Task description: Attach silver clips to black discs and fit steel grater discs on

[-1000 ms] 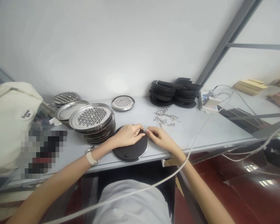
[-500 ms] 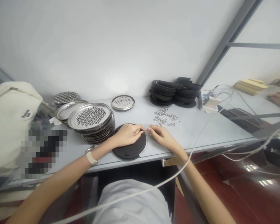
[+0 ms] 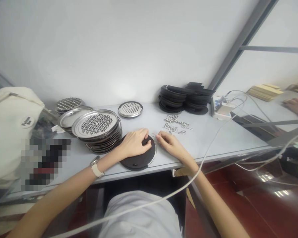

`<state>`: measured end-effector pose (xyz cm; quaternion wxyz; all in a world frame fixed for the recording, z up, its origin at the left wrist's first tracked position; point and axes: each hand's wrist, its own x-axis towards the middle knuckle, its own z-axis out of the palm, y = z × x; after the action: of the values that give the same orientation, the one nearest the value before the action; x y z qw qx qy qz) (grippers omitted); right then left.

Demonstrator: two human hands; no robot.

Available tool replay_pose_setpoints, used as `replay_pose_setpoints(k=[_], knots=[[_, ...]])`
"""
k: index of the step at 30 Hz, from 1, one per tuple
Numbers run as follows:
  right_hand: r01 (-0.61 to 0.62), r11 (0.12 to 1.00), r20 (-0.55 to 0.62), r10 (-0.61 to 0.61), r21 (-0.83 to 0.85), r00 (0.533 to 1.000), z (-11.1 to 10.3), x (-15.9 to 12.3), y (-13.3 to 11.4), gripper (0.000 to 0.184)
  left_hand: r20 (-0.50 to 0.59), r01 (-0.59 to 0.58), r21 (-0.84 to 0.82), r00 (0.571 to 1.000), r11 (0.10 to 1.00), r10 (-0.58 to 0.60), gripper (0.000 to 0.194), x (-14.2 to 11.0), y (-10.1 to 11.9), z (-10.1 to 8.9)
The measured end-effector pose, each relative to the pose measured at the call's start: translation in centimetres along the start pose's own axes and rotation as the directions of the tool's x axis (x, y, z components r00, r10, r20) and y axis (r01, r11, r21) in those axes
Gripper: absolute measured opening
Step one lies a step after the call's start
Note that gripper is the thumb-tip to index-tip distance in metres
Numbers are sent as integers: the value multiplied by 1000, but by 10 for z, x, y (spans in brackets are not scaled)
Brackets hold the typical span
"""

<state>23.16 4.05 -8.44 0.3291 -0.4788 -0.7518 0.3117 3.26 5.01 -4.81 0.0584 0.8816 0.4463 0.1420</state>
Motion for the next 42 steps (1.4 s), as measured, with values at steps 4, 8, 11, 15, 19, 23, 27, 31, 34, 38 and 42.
replay_pose_setpoints(k=[4, 8, 11, 15, 19, 23, 27, 31, 34, 38, 42], knots=[[14, 1000, 27, -13, -25, 1000, 2, 0, -2, 37, 19, -61, -26, 998, 998, 62, 13, 0, -2, 0], [55, 997, 75, -51, -55, 996, 2, 1, -3, 37, 5, -114, -42, 993, 993, 114, 13, -1, -4, 3], [88, 993, 100, -80, -82, 992, 1, 1, -3, 37, -14, -124, -44, 992, 991, 124, 13, 0, -4, 5], [85, 992, 106, -76, -89, 992, -1, 0, -3, 39, -14, -92, -66, 996, 994, 92, 15, -1, -2, 4], [78, 994, 124, -68, -77, 990, -1, 0, -3, 39, -21, -78, -74, 997, 994, 76, 22, -1, -1, 3], [74, 995, 130, -66, -61, 989, -1, 0, -3, 40, -32, -106, -30, 994, 994, 105, 20, -1, -2, 5], [72, 996, 131, -65, -49, 989, -1, 0, -1, 41, -21, -137, -7, 990, 991, 137, 17, -1, -3, 5], [68, 996, 129, -61, -51, 990, -1, -1, 0, 41, -29, -176, -17, 984, 984, 175, 14, 0, -5, 5], [73, 996, 127, -66, -51, 990, 0, -1, 1, 40, -37, -194, -31, 981, 981, 193, 12, 0, -6, 6], [85, 994, 123, -77, -63, 989, 0, 0, 2, 38, -32, -194, -35, 981, 980, 193, 12, 0, -6, 6], [93, 994, 126, -85, -61, 988, 0, 0, 2, 38, -18, -183, -42, 983, 982, 183, 12, 1, -6, 5]])
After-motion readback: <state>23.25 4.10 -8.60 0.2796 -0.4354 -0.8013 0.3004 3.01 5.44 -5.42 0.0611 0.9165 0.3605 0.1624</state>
